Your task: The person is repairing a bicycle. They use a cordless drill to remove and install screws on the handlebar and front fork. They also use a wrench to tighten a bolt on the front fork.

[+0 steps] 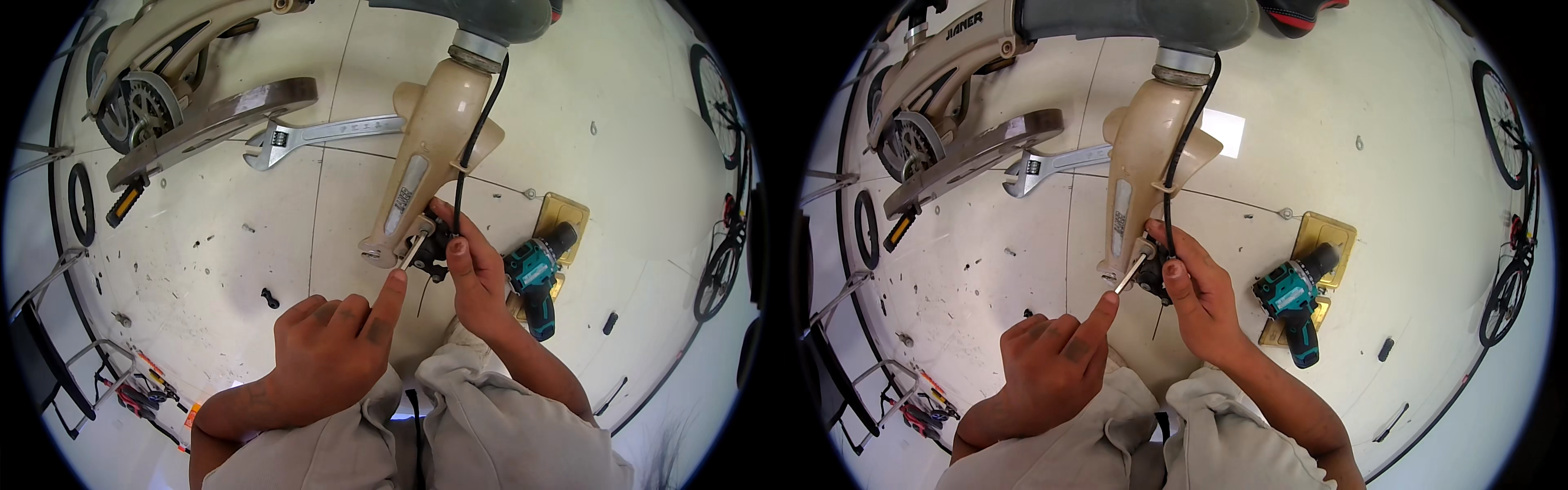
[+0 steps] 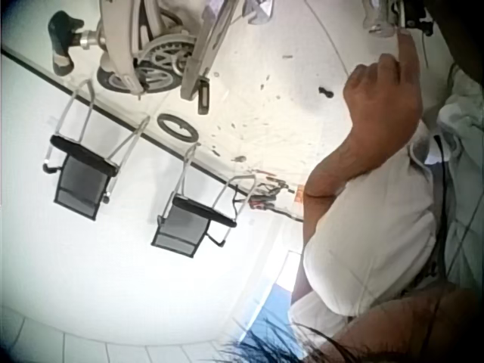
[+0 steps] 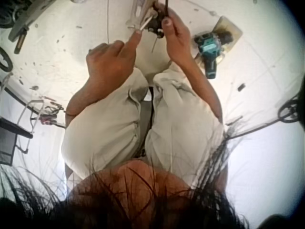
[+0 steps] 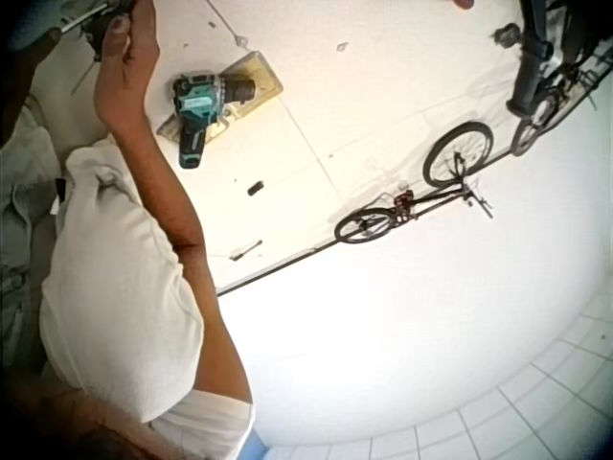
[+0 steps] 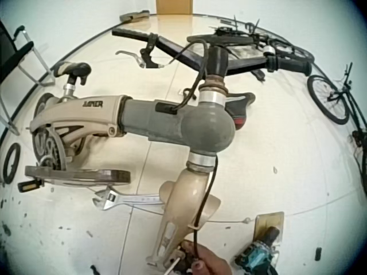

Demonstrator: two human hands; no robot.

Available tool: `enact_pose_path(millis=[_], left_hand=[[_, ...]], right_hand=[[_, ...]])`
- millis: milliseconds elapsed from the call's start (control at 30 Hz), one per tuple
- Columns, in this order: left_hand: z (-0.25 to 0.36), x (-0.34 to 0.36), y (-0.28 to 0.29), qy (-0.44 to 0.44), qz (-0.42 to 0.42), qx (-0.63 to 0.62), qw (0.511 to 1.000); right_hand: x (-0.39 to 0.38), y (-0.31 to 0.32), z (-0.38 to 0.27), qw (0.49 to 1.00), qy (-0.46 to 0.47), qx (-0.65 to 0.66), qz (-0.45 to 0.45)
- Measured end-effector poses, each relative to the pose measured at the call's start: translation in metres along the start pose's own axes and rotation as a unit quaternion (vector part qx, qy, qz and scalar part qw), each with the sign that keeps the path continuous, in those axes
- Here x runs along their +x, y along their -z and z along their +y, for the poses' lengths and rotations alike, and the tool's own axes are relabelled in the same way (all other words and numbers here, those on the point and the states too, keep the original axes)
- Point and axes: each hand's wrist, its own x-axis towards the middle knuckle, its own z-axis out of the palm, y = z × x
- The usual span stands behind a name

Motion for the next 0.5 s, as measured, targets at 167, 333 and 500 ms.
enact_pose_path(millis=[167, 333, 500], left_hand=[[-0.001, 0.014, 0.01, 0.052, -0.029, -0.066, 0.996], [-0.013, 0.003, -0.04, 0.124, 0.086, -0.326, 0.933], [-0.031, -0.018, -0.055, 0.348, 0.072, -0.455, 0.817]], right_hand=[[-0.001, 0.005, -0.005, 0.996, -0.07, -0.047, 0.007], [-0.001, 0.011, 0.006, 0.998, -0.039, -0.012, 0.049], [0.002, 0.016, 0.012, 0.999, -0.024, -0.026, 0.039]])
